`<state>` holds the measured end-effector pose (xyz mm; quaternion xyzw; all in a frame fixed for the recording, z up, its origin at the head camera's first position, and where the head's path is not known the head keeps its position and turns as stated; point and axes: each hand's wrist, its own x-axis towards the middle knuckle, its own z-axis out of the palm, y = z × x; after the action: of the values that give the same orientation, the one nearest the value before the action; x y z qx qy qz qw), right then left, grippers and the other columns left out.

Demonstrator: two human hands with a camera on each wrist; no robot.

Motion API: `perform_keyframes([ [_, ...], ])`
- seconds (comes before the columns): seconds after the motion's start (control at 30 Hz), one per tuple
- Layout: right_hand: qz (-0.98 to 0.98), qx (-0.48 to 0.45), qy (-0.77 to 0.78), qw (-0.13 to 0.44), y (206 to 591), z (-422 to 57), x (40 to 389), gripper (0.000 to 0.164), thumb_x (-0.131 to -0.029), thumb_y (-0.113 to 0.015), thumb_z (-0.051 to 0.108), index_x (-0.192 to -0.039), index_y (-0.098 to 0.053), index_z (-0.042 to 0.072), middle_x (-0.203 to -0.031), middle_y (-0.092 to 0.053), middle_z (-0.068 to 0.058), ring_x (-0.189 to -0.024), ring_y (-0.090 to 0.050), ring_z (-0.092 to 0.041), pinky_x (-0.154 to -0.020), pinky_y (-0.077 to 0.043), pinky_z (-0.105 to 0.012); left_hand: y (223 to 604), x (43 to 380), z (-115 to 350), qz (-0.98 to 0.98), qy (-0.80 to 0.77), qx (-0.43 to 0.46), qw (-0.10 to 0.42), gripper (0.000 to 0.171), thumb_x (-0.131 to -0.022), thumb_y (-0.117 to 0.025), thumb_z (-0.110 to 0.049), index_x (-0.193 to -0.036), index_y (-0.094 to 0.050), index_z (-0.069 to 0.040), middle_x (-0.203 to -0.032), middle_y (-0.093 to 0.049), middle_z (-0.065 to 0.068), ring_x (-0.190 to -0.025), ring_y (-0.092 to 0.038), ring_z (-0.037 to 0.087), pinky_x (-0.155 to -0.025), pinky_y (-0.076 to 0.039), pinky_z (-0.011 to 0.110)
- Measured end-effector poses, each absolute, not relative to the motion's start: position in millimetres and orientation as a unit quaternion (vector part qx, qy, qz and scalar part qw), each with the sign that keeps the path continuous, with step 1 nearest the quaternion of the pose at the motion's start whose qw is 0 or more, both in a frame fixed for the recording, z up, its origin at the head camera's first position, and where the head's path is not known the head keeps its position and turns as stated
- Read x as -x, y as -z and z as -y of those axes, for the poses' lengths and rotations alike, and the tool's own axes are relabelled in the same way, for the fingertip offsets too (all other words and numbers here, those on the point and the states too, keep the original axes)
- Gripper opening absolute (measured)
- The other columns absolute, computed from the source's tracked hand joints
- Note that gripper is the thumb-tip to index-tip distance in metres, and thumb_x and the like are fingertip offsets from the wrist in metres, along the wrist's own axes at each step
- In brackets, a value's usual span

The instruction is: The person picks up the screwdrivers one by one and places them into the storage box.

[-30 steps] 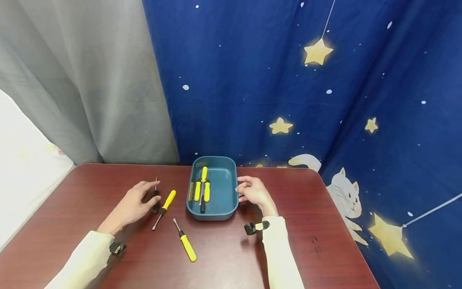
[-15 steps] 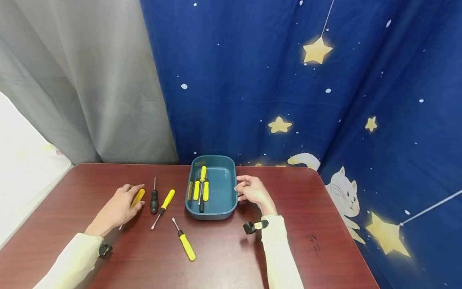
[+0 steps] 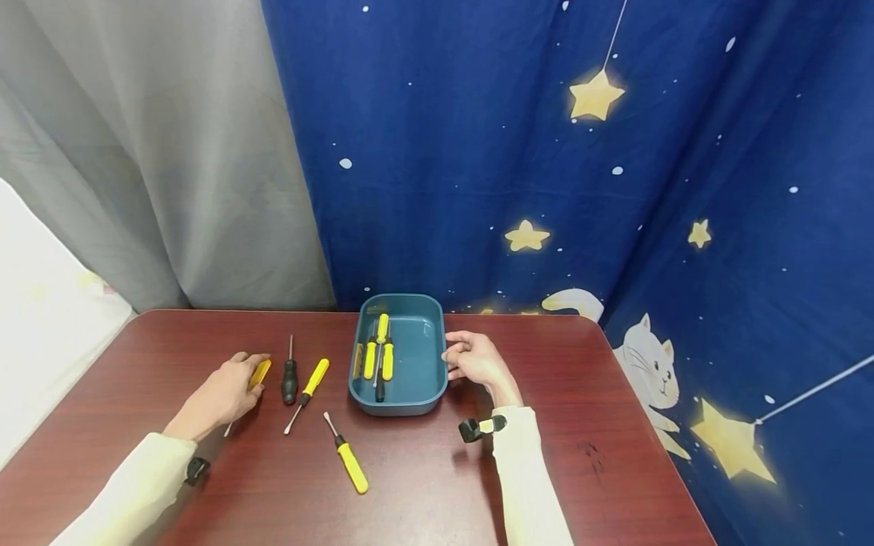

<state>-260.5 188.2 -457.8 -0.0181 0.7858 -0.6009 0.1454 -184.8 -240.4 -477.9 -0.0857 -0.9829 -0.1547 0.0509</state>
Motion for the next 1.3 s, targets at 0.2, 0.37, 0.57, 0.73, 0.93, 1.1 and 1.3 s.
perform_keyframes([
  [0.2,-0.785,0.015,0.601,0.146,458,-186,260,0.05,-0.089,-0.064,-0.01,-0.138,-0.056,-0.006,-0.091,-0.07,-0.012,-0.07,-0.066,-0.015,-0.065,-0.065,-0.036,472,187,241,0.983,0.172,0.061,0.011,0.054,-0.082,-0.066,0.001,-0.133,-0.055,0.012,-0.116,-0.058,0.032,-0.08,-0.064,0.033,-0.07,-0.06,0.05],
  [0.37,-0.784,0.02,0.603,0.147,457,-187,259,0.049,-0.09,-0.062,-0.01,-0.139,-0.055,-0.006,-0.095,-0.071,-0.016,-0.071,-0.065,-0.015,-0.065,-0.065,-0.035,472,188,240,0.982,0.181,0.051,-0.004,0.055,-0.084,-0.066,-0.001,-0.136,-0.054,0.01,-0.116,-0.058,0.031,-0.081,-0.063,0.031,-0.071,-0.06,0.049],
  [0.57,-0.784,0.019,0.602,0.151,457,-188,260,0.049,-0.091,-0.06,-0.009,-0.139,-0.055,-0.006,-0.1,-0.071,-0.02,-0.07,-0.067,-0.016,-0.064,-0.065,-0.033,470,186,241,0.98,0.193,0.051,0.014,0.054,-0.083,-0.063,0.0,-0.136,-0.054,0.009,-0.116,-0.06,0.03,-0.083,-0.063,0.03,-0.071,-0.06,0.048],
  [0.73,-0.785,0.021,0.601,0.147,457,-188,261,0.05,-0.09,-0.062,-0.009,-0.139,-0.055,-0.007,-0.098,-0.071,-0.019,-0.07,-0.067,-0.015,-0.064,-0.065,-0.033,466,187,241,0.978,0.199,0.052,0.023,0.056,-0.083,-0.063,0.001,-0.137,-0.054,0.008,-0.119,-0.06,0.03,-0.085,-0.063,0.031,-0.073,-0.059,0.048],
  [0.93,-0.787,0.024,0.6,0.144,456,-188,261,0.049,-0.09,-0.063,-0.009,-0.139,-0.055,-0.007,-0.099,-0.07,-0.023,-0.07,-0.066,-0.015,-0.065,-0.065,-0.035,463,190,240,0.973,0.217,0.06,0.046,0.056,-0.083,-0.063,0.001,-0.138,-0.055,0.007,-0.115,-0.062,0.028,-0.092,-0.064,0.034,-0.08,-0.058,0.052],
  [1.1,-0.787,0.019,0.599,0.146,457,-189,259,0.049,-0.091,-0.063,-0.007,-0.139,-0.056,-0.006,-0.104,-0.069,-0.027,-0.069,-0.067,-0.016,-0.065,-0.065,-0.034,459,191,237,0.966,0.243,0.06,0.057,0.057,-0.084,-0.066,0.0,-0.139,-0.055,0.007,-0.106,-0.064,0.022,-0.09,-0.062,0.03,-0.078,-0.056,0.046],
  [1.3,-0.787,0.017,0.599,0.147,456,-189,258,0.049,-0.091,-0.063,-0.006,-0.139,-0.055,-0.005,-0.107,-0.069,-0.029,-0.069,-0.068,-0.016,-0.065,-0.065,-0.034,458,192,232,0.955,0.284,0.056,0.065,0.056,-0.086,-0.068,-0.001,-0.14,-0.056,0.004,-0.095,-0.06,0.012,-0.077,-0.053,0.02,-0.062,-0.043,0.027],
])
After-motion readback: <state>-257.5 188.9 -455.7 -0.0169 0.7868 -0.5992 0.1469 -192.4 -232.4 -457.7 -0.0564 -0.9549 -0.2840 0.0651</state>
